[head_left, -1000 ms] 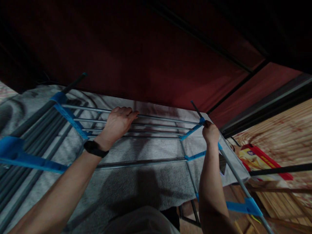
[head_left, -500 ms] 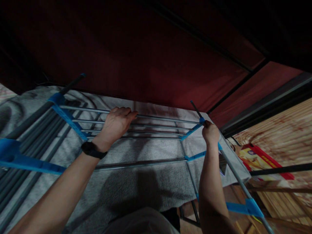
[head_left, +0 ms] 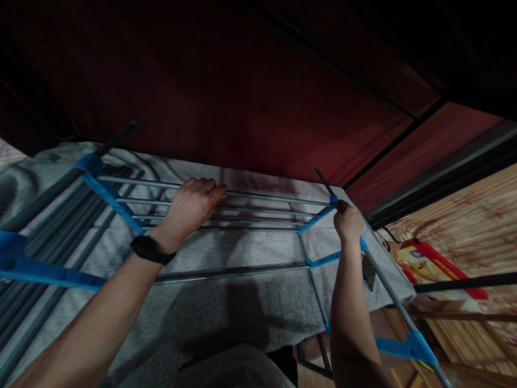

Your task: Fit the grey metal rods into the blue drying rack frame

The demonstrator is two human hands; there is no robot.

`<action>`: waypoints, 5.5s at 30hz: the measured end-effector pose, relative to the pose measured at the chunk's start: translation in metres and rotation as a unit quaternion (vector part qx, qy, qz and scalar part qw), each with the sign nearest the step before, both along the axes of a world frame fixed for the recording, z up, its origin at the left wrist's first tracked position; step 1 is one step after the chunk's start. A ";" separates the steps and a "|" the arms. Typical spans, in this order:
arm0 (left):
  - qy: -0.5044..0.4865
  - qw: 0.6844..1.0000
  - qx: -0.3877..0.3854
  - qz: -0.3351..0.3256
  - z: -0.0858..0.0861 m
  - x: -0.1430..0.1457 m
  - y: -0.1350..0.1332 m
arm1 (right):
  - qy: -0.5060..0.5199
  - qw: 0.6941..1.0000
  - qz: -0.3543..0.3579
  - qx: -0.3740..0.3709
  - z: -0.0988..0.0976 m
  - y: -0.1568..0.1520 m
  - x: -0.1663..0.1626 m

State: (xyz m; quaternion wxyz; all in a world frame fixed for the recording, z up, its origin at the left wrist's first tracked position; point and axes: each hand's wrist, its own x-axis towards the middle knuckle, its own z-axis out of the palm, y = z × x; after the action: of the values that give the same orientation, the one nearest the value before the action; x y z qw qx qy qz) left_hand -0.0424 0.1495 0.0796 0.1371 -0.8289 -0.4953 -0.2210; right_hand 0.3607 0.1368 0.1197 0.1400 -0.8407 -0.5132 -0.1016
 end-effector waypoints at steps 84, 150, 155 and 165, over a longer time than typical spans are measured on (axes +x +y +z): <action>0.004 1.000 -0.007 -0.005 0.001 -0.011 0.000 | -0.036 0.997 0.030 -0.061 -0.001 0.010 0.004; -0.159 0.983 0.084 0.040 -0.012 -0.012 -0.034 | -0.128 0.990 0.050 -0.004 -0.024 0.005 0.011; -0.422 0.845 0.175 0.276 -0.060 -0.027 -0.055 | -0.118 0.990 0.078 0.026 -0.036 0.011 0.028; -0.454 0.779 0.205 0.382 -0.072 -0.083 -0.025 | -0.120 0.981 0.121 0.094 -0.041 0.002 0.019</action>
State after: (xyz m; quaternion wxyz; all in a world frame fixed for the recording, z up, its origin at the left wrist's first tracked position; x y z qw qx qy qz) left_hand -0.1257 0.1247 0.0077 0.1363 -0.3277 -0.7194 -0.5971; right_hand 0.3798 0.1388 0.0790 0.1670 -0.7372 -0.6121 -0.2323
